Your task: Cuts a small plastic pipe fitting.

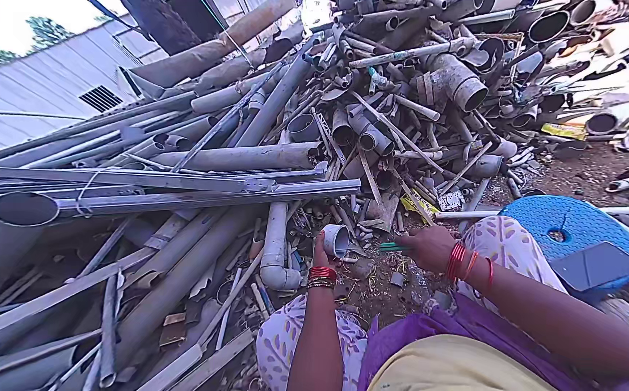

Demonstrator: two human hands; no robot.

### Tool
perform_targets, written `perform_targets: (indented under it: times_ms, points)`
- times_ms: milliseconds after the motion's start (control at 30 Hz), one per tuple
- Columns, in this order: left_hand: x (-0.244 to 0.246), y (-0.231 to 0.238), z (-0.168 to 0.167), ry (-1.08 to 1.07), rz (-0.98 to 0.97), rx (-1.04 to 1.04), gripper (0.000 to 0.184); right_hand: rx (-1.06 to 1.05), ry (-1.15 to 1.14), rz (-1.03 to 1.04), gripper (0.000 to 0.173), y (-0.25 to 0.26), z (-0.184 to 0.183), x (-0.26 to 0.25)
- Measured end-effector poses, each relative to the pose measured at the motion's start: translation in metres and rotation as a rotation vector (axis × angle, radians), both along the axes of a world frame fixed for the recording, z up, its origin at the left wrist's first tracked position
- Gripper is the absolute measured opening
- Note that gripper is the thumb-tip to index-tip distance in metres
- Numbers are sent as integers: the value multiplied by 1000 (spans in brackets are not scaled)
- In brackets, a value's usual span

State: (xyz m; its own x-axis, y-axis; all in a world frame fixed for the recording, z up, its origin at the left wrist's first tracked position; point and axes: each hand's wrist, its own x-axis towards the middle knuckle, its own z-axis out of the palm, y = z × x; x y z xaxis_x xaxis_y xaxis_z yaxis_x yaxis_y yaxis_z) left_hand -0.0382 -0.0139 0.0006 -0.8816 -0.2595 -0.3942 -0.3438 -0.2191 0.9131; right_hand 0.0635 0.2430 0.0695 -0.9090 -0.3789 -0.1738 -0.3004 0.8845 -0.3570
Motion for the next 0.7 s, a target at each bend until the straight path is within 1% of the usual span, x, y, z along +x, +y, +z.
perform_targets:
  times_ms: [67, 100, 200, 233, 267, 333, 400, 433, 467, 567, 633, 700]
  points:
    - [3, 2, 4, -17, -16, -19, 52, 32, 126, -80, 41, -3, -10, 1]
    - [3, 3, 5, -19, -17, -22, 52, 31, 122, -85, 41, -4, -11, 3]
    - [2, 3, 0, -4, -12, -29, 49, -42, -113, 11, 37, -3, -4, -3]
    - [1, 3, -3, 6, -8, -34, 47, -67, -131, 33, 37, 2, -8, -8]
    - [0, 3, -5, 6, 0, -20, 46, -67, -131, 11, 38, 8, -12, -13]
    - [0, 1, -6, 10, 18, -33, 47, -12, -120, -120, 39, 15, -16, -18]
    - [-5, -2, -9, 32, 51, -77, 53, -31, -69, -280, 41, 22, -11, -18]
    - [-8, -2, -11, 39, 77, -83, 54, -90, -6, -348, 42, 27, -10, -17]
    - [-8, -2, -13, 37, 90, -62, 56, -198, 91, -404, 42, 32, -14, -15]
    - [-2, 3, -7, 69, 48, -12, 64, -586, 451, -449, 42, 34, -35, -14]
    - [1, 8, -5, 116, -5, -81, 63, -727, 626, -434, 44, 22, -44, -12]
    - [2, 12, -6, 175, -82, -221, 66, -806, 715, -389, 45, 9, -46, -7]
